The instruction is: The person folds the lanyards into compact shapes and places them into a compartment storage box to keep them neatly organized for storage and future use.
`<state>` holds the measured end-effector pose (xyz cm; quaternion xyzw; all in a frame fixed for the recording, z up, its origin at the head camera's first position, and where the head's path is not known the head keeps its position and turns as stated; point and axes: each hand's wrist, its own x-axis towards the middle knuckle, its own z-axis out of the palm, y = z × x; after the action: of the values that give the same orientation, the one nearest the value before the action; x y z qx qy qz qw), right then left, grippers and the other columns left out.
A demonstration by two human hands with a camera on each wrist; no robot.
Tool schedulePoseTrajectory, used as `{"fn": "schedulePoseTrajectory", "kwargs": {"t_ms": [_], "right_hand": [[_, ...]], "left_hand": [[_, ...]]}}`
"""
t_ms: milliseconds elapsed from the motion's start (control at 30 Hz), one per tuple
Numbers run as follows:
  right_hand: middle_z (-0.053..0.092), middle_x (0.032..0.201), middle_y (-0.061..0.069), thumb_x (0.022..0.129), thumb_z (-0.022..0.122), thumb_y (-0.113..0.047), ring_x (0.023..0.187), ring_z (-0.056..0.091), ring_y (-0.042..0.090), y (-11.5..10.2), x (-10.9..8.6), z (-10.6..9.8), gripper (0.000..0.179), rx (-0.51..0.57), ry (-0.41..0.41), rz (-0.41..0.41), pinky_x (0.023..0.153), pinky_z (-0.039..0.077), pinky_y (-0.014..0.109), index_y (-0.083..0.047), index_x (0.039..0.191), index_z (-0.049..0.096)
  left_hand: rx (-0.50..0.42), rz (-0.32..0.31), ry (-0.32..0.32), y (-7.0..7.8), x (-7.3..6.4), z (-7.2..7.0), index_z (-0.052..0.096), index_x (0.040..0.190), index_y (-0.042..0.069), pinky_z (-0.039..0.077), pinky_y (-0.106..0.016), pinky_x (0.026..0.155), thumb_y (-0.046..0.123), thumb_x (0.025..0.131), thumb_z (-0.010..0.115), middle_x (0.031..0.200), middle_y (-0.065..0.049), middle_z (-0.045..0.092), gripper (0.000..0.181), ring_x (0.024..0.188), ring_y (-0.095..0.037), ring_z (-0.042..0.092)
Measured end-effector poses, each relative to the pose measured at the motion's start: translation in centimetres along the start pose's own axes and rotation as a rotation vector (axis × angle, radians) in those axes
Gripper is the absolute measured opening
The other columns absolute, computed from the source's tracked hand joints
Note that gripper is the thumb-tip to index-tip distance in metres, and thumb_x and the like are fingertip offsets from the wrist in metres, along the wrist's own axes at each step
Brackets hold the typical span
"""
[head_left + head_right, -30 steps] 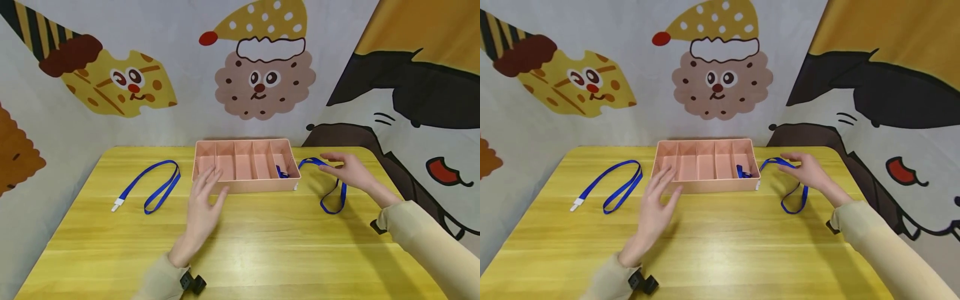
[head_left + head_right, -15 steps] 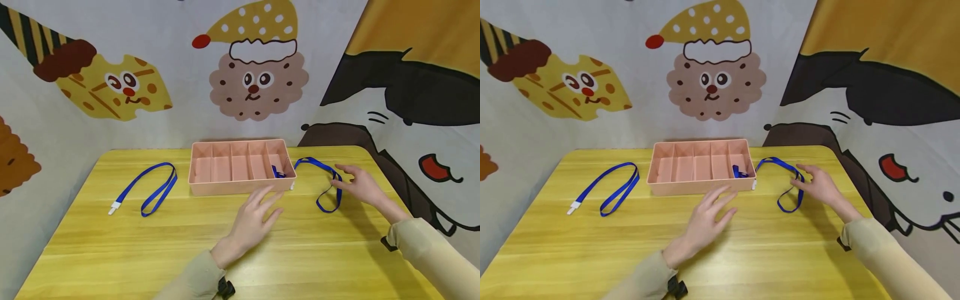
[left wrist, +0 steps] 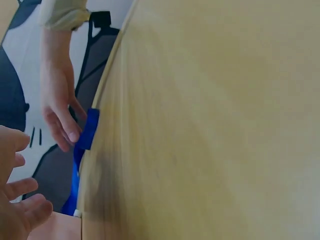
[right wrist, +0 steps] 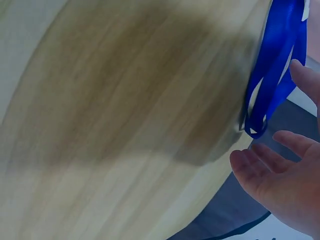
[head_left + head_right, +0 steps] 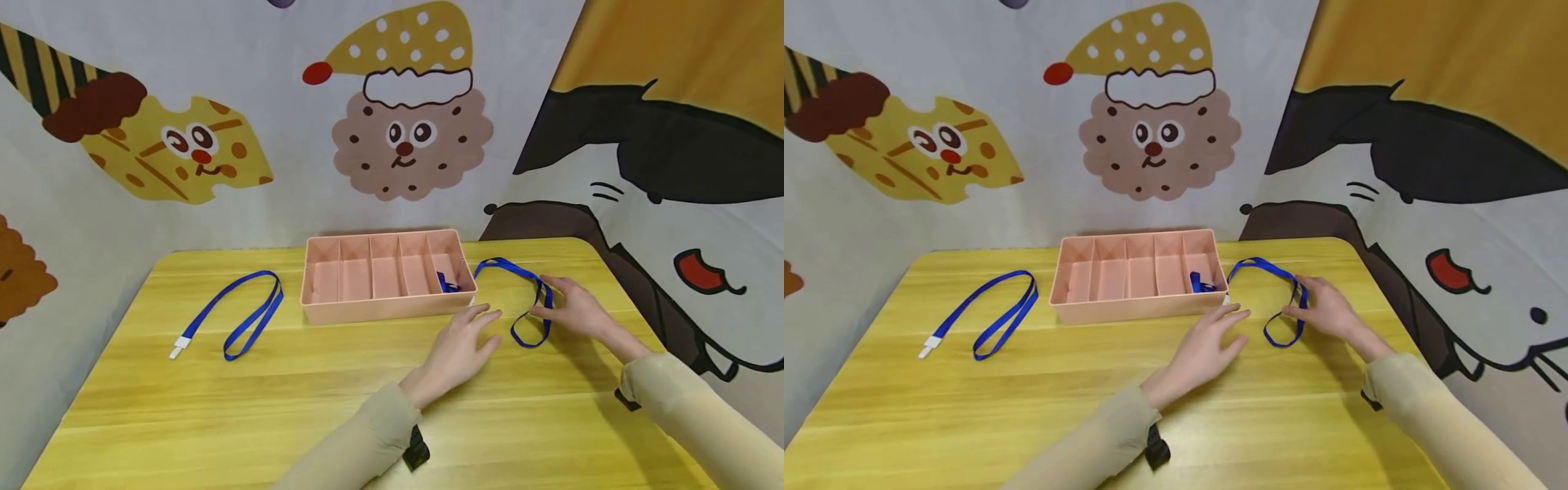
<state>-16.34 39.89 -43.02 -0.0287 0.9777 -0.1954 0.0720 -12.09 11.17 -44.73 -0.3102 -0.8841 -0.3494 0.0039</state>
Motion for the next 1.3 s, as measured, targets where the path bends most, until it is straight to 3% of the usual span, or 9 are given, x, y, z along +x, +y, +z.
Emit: {"fn": "schedulePoseTrajectory", "kwargs": {"t_ms": [200, 400, 600, 733, 867, 1033, 1167, 1300], "right_hand": [[0.047, 0.147, 0.045, 0.090, 0.084, -0.039, 0.132, 0.049, 0.062, -0.2, 0.3, 0.6, 0.092, -0.021, 0.001, -0.051, 0.107, 0.045, 0.072, 0.014, 0.152, 0.042], [0.047, 0.149, 0.044, 0.087, 0.087, -0.035, 0.133, 0.049, 0.062, -0.1, 0.4, 0.9, 0.093, -0.030, -0.025, -0.051, 0.108, 0.046, 0.071, 0.015, 0.152, 0.042], [0.050, 0.147, 0.043, 0.089, 0.085, -0.029, 0.134, 0.048, 0.061, 0.4, 0.0, 0.8, 0.084, -0.030, -0.018, -0.061, 0.110, 0.043, 0.071, 0.014, 0.150, 0.046], [0.053, 0.146, 0.040, 0.092, 0.082, -0.024, 0.132, 0.052, 0.060, 1.1, -0.6, 0.6, 0.074, -0.021, -0.021, -0.070, 0.107, 0.047, 0.070, 0.011, 0.149, 0.049], [0.056, 0.143, 0.038, 0.093, 0.080, -0.017, 0.125, 0.058, 0.057, 2.2, -1.7, 0.1, 0.066, -0.008, -0.033, -0.095, 0.096, 0.056, 0.063, 0.009, 0.147, 0.052], [0.062, 0.136, 0.036, 0.093, 0.077, -0.005, 0.120, 0.063, 0.054, 3.4, -2.8, -0.6, 0.055, 0.018, -0.016, -0.124, 0.086, 0.063, 0.051, 0.010, 0.142, 0.057], [0.067, 0.129, 0.033, 0.101, 0.072, -0.019, 0.114, 0.067, 0.049, 3.2, -2.9, -0.5, 0.051, 0.038, 0.038, -0.070, 0.081, 0.064, 0.045, 0.010, 0.141, 0.059], [0.072, 0.119, 0.029, 0.097, 0.074, -0.045, 0.106, 0.070, 0.041, 2.4, -2.3, 0.1, 0.077, -0.002, 0.064, 0.023, 0.080, 0.060, 0.045, 0.011, 0.146, 0.053]], "left_hand": [[0.037, -0.051, -0.068, 0.1, 1.5, 1.2, 0.050, 0.157, 0.024, 0.043, -0.044, 0.125, 0.035, 0.109, 0.057, 0.167, -0.009, 0.044, 0.049, 0.155, -0.029, 0.045], [0.053, -0.108, -0.112, 0.8, 2.2, 2.4, 0.044, 0.160, 0.028, 0.042, -0.047, 0.126, 0.035, 0.108, 0.058, 0.173, -0.013, 0.031, 0.054, 0.160, -0.036, 0.035], [0.187, -0.164, -0.148, 1.5, 2.8, 3.3, 0.042, 0.160, 0.031, 0.042, -0.043, 0.126, 0.038, 0.106, 0.062, 0.174, -0.016, 0.028, 0.058, 0.159, -0.036, 0.035], [0.195, -0.195, -0.160, 1.7, 3.2, 3.6, 0.042, 0.161, 0.030, 0.042, -0.043, 0.126, 0.039, 0.105, 0.062, 0.174, -0.018, 0.027, 0.059, 0.159, -0.038, 0.036], [0.172, -0.206, -0.146, 1.5, 3.3, 3.6, 0.046, 0.158, 0.028, 0.048, -0.042, 0.121, 0.036, 0.105, 0.064, 0.171, -0.017, 0.034, 0.057, 0.155, -0.036, 0.042], [0.127, -0.150, -0.106, 1.1, 3.0, 3.3, 0.054, 0.152, 0.026, 0.055, -0.036, 0.109, 0.028, 0.104, 0.064, 0.158, -0.008, 0.051, 0.049, 0.140, -0.027, 0.056], [0.119, -0.124, -0.062, 0.8, 2.8, 3.2, 0.061, 0.146, 0.025, 0.056, -0.033, 0.105, 0.022, 0.104, 0.065, 0.153, -0.006, 0.055, 0.042, 0.135, -0.024, 0.057], [0.219, -0.094, -0.064, 0.5, 2.8, 3.0, 0.065, 0.143, 0.022, 0.057, -0.034, 0.106, 0.021, 0.103, 0.066, 0.153, -0.009, 0.059, 0.039, 0.136, -0.026, 0.059]]}}
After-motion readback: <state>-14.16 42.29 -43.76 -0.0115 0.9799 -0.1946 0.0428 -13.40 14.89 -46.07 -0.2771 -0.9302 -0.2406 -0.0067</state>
